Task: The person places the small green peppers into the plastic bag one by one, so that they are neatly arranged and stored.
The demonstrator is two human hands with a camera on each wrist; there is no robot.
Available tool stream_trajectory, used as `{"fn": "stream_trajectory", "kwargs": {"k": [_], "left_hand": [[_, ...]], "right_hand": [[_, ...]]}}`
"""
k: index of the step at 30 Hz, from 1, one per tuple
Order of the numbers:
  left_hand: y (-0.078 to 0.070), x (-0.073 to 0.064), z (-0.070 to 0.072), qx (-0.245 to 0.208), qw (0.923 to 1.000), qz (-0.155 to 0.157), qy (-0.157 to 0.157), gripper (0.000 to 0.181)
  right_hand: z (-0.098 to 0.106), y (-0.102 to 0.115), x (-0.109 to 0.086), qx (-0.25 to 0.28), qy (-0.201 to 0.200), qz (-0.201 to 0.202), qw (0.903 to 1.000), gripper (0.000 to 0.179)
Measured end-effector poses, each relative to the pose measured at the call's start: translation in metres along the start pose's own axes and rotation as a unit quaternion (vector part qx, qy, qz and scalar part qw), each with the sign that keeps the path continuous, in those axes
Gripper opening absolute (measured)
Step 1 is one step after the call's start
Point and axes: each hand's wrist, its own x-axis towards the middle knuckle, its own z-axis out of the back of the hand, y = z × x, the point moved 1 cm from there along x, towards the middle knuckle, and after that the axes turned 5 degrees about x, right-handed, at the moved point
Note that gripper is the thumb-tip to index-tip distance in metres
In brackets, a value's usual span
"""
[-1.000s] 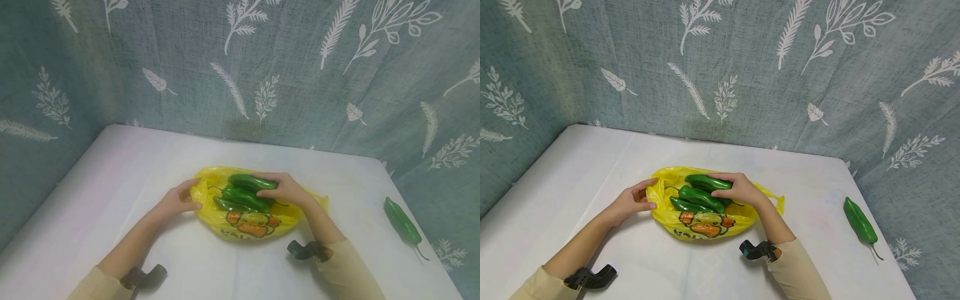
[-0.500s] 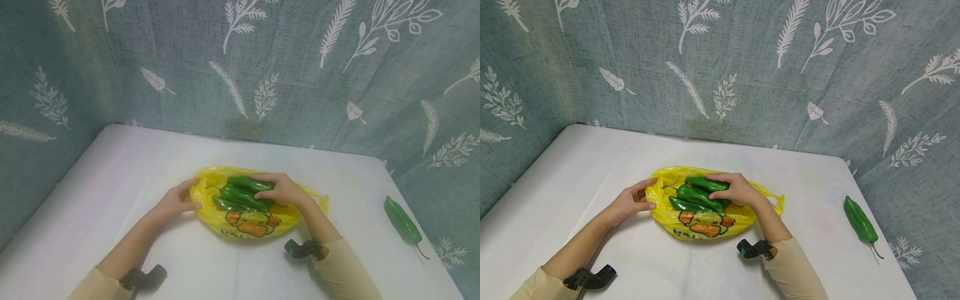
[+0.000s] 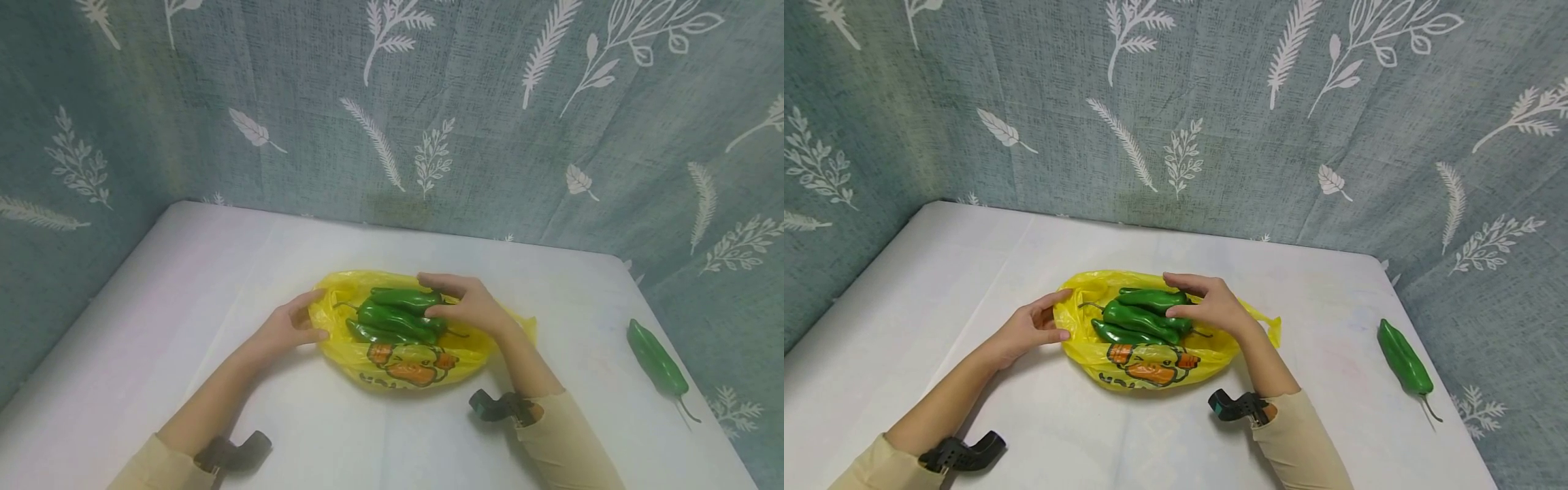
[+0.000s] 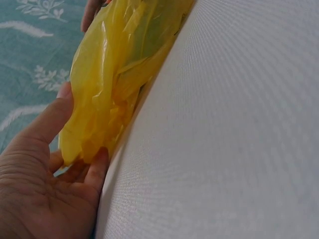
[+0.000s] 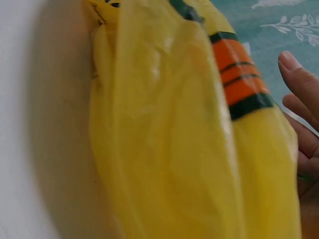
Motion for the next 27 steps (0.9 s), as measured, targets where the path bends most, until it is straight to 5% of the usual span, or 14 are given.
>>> {"fn": "stream_trajectory", "kwargs": {"k": [14, 27], "left_hand": [[0.002, 0.001, -0.002, -0.016, 0.9999, 0.002, 0.002, 0.086], [0.005, 0.001, -0.002, -0.004, 1.0000, 0.003, 0.002, 0.086]], "right_hand": [[0.037, 0.001, -0.028, 0.012, -0.017, -0.035, 0.9992, 0.061], [0.068, -0.001, -0.064, -0.030, -0.052, -0.058, 0.9965, 0.059]]}}
